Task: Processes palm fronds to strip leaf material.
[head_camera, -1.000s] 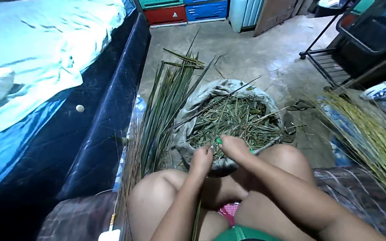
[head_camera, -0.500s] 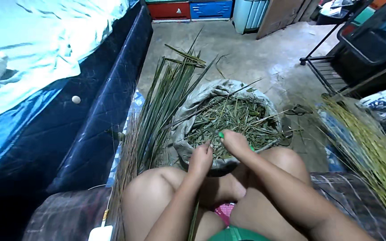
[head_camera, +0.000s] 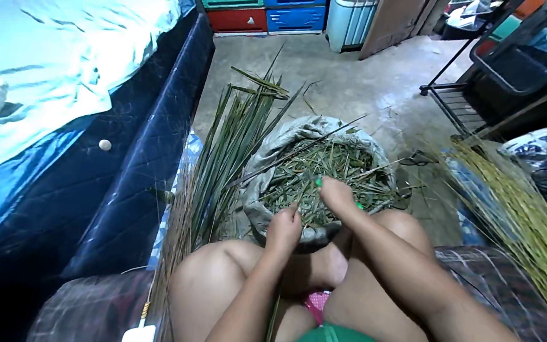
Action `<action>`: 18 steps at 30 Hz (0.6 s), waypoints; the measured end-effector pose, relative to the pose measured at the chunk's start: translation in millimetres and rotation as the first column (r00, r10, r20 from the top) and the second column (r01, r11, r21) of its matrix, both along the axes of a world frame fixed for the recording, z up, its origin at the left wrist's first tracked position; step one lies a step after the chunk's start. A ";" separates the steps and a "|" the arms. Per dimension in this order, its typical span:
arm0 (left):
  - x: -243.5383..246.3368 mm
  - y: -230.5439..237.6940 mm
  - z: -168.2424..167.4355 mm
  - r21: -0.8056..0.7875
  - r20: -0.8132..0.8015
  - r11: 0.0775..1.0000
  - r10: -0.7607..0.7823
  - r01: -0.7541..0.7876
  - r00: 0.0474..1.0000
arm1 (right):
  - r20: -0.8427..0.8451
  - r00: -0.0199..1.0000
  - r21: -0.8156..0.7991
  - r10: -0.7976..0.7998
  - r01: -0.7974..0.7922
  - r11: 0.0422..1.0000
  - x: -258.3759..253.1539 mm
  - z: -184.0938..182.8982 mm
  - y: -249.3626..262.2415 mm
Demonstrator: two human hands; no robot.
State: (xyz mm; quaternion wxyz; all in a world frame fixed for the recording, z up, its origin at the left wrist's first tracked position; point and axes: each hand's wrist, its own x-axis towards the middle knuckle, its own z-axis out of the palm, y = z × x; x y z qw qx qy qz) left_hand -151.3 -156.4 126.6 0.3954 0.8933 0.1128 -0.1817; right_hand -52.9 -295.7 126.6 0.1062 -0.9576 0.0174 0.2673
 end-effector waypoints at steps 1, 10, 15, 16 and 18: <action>-0.7 0.0 1.0 -0.001 0.011 1.000 0.006 -0.006 1.000 | 0.014 0.999 -0.007 -0.038 0.038 0.999 8.0 1.1 -4.2; -2.2 2.6 -0.2 0.073 0.001 0.997 0.012 -0.012 1.000 | -0.180 0.961 0.251 0.208 -0.159 0.955 -47.8 7.8 16.1; -2.0 -5.7 7.4 0.147 -0.024 0.988 -0.046 0.049 0.999 | -0.027 1.000 0.050 -0.013 0.014 0.999 -1.2 -1.6 -1.8; -2.6 -5.6 8.3 0.151 -0.011 0.988 -0.042 0.043 0.999 | -0.015 0.998 0.051 -0.053 0.054 0.997 5.3 -0.1 -5.8; -3.9 -3.5 8.3 0.150 -0.002 0.988 -0.034 0.034 0.999 | -0.044 0.998 0.110 -0.055 0.059 0.992 4.9 4.0 -9.3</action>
